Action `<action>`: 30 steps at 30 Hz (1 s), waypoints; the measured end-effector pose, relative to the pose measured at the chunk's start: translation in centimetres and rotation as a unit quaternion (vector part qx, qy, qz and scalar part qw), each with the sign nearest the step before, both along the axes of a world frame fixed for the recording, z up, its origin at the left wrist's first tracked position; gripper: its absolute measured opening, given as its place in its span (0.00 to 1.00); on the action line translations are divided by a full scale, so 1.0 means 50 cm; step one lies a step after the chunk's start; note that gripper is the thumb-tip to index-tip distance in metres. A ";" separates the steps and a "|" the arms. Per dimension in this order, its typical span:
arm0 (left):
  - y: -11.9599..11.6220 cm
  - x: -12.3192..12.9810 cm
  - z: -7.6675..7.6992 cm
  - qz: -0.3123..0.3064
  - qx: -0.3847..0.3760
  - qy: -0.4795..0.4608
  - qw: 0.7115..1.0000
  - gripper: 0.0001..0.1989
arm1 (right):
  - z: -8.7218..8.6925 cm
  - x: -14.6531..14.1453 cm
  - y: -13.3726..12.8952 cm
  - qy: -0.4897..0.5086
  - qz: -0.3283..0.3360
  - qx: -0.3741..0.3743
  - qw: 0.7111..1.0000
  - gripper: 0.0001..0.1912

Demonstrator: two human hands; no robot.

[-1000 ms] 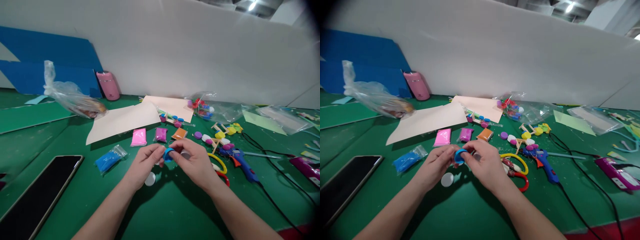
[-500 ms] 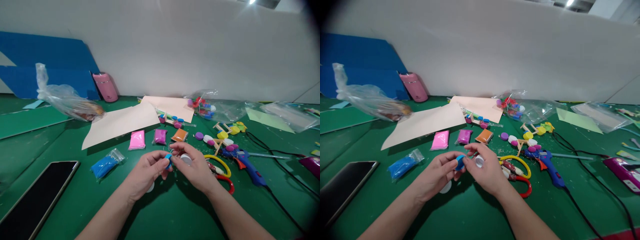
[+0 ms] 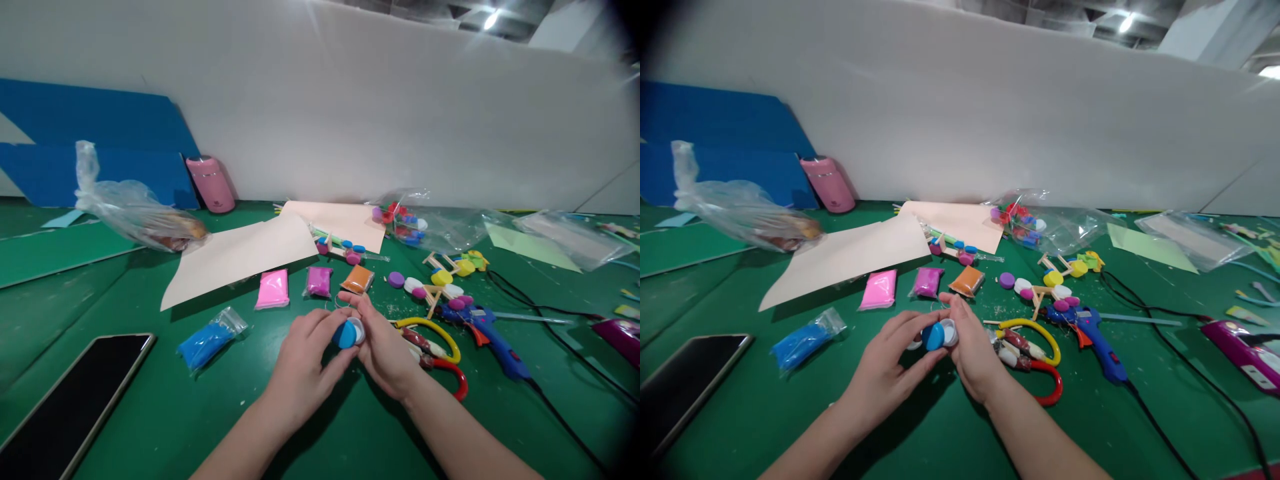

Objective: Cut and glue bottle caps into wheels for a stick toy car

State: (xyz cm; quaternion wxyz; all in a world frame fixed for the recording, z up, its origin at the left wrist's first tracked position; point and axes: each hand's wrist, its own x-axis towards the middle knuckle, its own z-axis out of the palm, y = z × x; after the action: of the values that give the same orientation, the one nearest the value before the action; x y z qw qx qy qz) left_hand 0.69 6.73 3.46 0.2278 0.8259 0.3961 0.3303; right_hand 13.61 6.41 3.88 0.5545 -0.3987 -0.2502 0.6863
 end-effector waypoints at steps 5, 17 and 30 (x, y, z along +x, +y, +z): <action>0.005 0.003 0.000 -0.012 0.015 0.017 1.000 0.15 | -0.001 -0.002 -0.007 -0.017 0.034 -0.010 0.999 0.20; 0.011 0.006 0.010 0.102 -0.334 -0.359 0.866 0.15 | 0.021 0.026 -0.018 -0.276 0.099 0.157 0.943 0.20; 0.010 0.009 0.021 0.078 -0.406 -0.415 0.811 0.10 | 0.010 0.045 -0.006 -0.474 0.047 0.324 0.817 0.18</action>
State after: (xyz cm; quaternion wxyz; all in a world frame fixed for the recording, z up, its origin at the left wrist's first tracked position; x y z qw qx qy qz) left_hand 1.13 7.24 4.53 0.6585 0.4092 0.4246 0.4675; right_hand 15.84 6.09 4.36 0.4313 -0.4596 -0.7085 0.3174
